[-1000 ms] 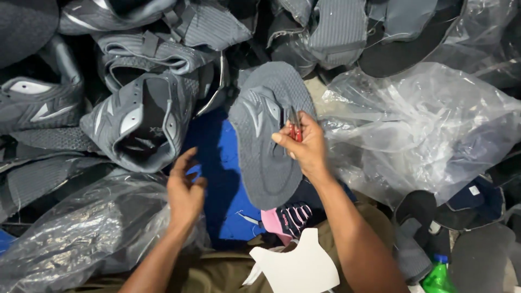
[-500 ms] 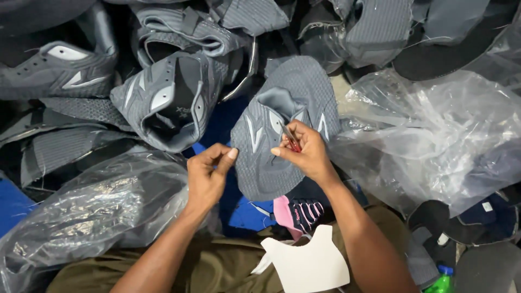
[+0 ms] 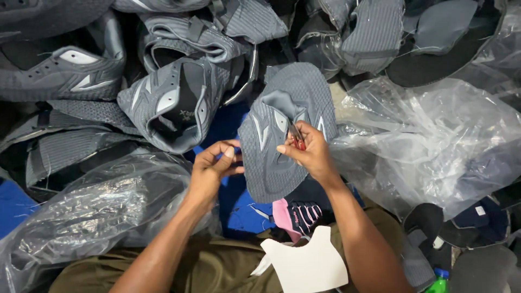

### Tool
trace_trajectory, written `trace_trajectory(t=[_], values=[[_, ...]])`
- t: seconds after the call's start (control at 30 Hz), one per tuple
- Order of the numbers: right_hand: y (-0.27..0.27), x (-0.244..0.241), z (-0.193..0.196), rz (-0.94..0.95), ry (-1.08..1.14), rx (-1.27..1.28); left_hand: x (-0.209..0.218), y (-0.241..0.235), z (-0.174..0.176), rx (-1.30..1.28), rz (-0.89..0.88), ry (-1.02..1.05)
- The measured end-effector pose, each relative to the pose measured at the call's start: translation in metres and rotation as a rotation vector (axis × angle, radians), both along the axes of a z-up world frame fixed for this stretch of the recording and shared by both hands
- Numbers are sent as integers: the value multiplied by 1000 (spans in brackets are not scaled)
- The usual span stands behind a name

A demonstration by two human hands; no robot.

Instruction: The person trims excess material and threads from shoe upper components using scissors.

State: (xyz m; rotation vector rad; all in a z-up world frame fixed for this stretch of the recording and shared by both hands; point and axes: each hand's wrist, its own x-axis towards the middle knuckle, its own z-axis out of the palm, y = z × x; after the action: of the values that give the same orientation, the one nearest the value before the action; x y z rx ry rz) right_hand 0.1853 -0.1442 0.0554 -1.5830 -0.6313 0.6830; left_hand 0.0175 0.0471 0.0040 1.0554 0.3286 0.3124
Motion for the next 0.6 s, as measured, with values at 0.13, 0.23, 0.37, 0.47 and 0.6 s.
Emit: trace_trajectory(t=[0.13,0.23,0.37,0.47,0.6], values=[[0,3,-15,-15,3,-13,0,-7,-20,-348,9,-54],[-3,8,-36,-13,-67,35,-1,-7,-20,-448,3,-61],[-4,-2,-15,-19,-237,6,1,-3,-11,-394,-17,-98],[1,-24,23,-23,-471,-51,-1,-3,-30,-387,-4,-82],[12,-53,59,5,-931,-117,1,-4,-38,-473,-7,-228]])
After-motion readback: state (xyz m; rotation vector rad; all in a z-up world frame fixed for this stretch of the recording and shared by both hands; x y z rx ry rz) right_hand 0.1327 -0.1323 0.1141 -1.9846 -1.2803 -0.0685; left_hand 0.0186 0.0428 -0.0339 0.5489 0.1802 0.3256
